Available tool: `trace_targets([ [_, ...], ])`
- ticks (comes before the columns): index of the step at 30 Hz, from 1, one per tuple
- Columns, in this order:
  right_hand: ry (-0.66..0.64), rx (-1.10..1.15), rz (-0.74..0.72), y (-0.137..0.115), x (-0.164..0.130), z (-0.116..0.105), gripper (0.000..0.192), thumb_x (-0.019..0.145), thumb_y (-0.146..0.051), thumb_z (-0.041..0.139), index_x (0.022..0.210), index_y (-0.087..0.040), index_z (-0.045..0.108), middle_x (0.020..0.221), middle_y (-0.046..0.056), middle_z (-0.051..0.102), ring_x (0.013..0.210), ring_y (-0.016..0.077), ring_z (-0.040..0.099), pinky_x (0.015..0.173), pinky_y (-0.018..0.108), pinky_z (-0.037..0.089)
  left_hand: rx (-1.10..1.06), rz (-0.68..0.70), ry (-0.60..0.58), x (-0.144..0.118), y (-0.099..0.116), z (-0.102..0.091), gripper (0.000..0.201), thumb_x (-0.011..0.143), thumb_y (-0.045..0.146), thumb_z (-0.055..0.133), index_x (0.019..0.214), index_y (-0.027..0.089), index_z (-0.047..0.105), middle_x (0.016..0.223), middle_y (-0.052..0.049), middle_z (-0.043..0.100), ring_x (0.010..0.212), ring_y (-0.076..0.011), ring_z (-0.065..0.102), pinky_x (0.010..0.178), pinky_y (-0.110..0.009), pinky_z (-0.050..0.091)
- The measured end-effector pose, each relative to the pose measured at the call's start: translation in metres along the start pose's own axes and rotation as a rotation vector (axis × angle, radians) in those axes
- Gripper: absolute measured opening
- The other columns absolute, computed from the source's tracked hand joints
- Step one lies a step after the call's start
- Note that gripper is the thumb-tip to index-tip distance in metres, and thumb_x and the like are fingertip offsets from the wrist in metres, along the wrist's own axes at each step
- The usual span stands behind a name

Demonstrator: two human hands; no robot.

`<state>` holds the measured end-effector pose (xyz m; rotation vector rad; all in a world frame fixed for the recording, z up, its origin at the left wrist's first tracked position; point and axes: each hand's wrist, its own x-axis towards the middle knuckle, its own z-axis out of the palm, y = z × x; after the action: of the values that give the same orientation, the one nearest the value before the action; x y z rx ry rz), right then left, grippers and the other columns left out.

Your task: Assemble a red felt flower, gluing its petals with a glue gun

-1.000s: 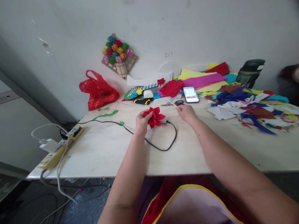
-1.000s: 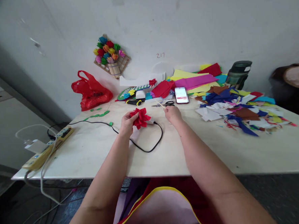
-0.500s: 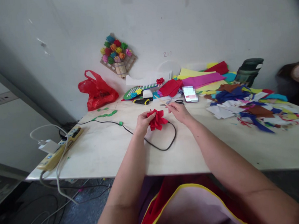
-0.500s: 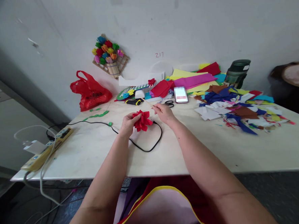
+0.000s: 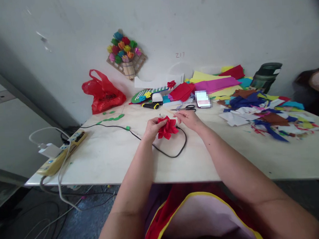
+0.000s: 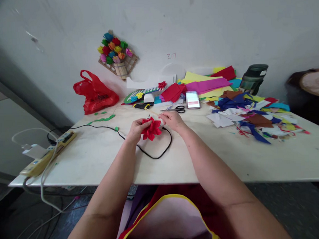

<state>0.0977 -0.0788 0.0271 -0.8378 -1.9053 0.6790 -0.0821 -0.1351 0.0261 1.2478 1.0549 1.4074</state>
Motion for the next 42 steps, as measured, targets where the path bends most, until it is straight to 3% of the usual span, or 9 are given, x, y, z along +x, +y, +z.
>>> trace_targets([
  [2, 0.006, -0.027, -0.034, -0.002, 0.000, -0.001, 0.040, 0.082, -0.049, 0.053, 0.062, -0.017, 0.064, 0.059, 0.002, 0.061, 0.062, 0.0140, 0.055, 0.064, 0.026, 0.043, 0.007, -0.007, -0.014, 0.000, -0.002, -0.001, 0.036, 0.054, 0.042, 0.081, 0.062, 0.011, 0.063, 0.053, -0.001, 0.058, 0.047, -0.0080, 0.048, 0.047, -0.021, 0.033],
  [5, -0.024, -0.027, -0.007, -0.004, -0.001, -0.001, 0.038, 0.081, -0.048, 0.054, 0.064, -0.016, 0.066, 0.053, 0.000, 0.056, 0.055, 0.0124, 0.051, 0.059, 0.025, 0.041, 0.004, -0.027, -0.048, 0.000, -0.004, -0.002, 0.035, 0.056, 0.040, 0.080, 0.065, 0.011, 0.064, 0.055, -0.002, 0.060, 0.048, -0.0093, 0.051, 0.048, -0.022, 0.035],
  [8, -0.067, 0.023, 0.055, -0.006, -0.002, 0.000, 0.034, 0.081, -0.044, 0.055, 0.086, -0.014, 0.071, 0.047, -0.004, 0.049, 0.047, 0.0104, 0.045, 0.052, 0.024, 0.040, -0.008, -0.039, -0.087, -0.001, -0.004, -0.003, 0.035, 0.056, 0.040, 0.079, 0.069, 0.010, 0.065, 0.058, -0.004, 0.063, 0.050, -0.0108, 0.054, 0.050, -0.022, 0.038],
  [11, -0.103, 0.060, 0.076, -0.006, -0.002, 0.001, 0.036, 0.081, -0.038, 0.056, 0.104, -0.014, 0.070, 0.057, -0.001, 0.061, 0.047, 0.0103, 0.050, 0.052, 0.025, 0.044, -0.023, -0.044, -0.110, -0.001, -0.003, -0.003, 0.037, 0.055, 0.040, 0.080, 0.072, 0.010, 0.067, 0.062, -0.005, 0.065, 0.053, -0.0125, 0.057, 0.052, -0.023, 0.041],
  [14, -0.103, 0.059, 0.024, -0.007, -0.001, 0.002, 0.029, 0.082, -0.030, 0.056, 0.104, -0.018, 0.072, 0.092, 0.006, 0.073, 0.072, 0.0141, 0.065, 0.070, 0.027, 0.052, -0.028, -0.056, -0.121, -0.002, -0.002, -0.002, 0.037, 0.054, 0.040, 0.080, 0.072, 0.010, 0.067, 0.063, -0.005, 0.066, 0.054, -0.0131, 0.058, 0.052, -0.024, 0.042],
  [17, -0.094, 0.032, -0.015, -0.009, -0.001, 0.001, 0.026, 0.084, -0.026, 0.055, 0.102, -0.020, 0.073, 0.110, 0.006, 0.071, 0.100, 0.0183, 0.065, 0.090, 0.031, 0.050, -0.033, -0.059, -0.119, -0.001, -0.002, -0.002, 0.037, 0.053, 0.039, 0.081, 0.071, 0.011, 0.067, 0.061, -0.004, 0.065, 0.053, -0.0120, 0.057, 0.051, -0.023, 0.040],
  [23, -0.117, -0.034, -0.030, -0.010, 0.000, -0.001, 0.025, 0.084, -0.026, 0.055, 0.101, -0.022, 0.073, 0.109, 0.006, 0.071, 0.103, 0.0214, 0.065, 0.093, 0.036, 0.050, -0.041, -0.065, -0.110, -0.002, -0.004, -0.001, 0.036, 0.053, 0.038, 0.081, 0.071, 0.010, 0.066, 0.061, -0.004, 0.064, 0.053, -0.0120, 0.056, 0.052, -0.023, 0.040],
  [32, -0.202, 0.050, 0.024, -0.005, -0.003, 0.002, 0.027, 0.083, -0.029, 0.055, 0.101, -0.020, 0.074, 0.104, 0.006, 0.073, 0.101, 0.0211, 0.066, 0.093, 0.039, 0.050, -0.007, -0.050, -0.116, -0.002, -0.002, -0.001, 0.036, 0.055, 0.037, 0.079, 0.077, 0.010, 0.070, 0.064, -0.005, 0.067, 0.057, -0.0134, 0.058, 0.055, -0.025, 0.042],
  [42, -0.229, 0.044, -0.061, -0.006, -0.003, 0.000, 0.026, 0.083, -0.030, 0.056, 0.102, -0.024, 0.073, 0.105, 0.004, 0.073, 0.099, 0.0198, 0.067, 0.092, 0.036, 0.051, -0.022, -0.083, -0.121, -0.001, -0.004, -0.002, 0.033, 0.055, 0.035, 0.078, 0.074, 0.010, 0.069, 0.059, -0.004, 0.064, 0.052, -0.0125, 0.056, 0.051, -0.024, 0.039],
])
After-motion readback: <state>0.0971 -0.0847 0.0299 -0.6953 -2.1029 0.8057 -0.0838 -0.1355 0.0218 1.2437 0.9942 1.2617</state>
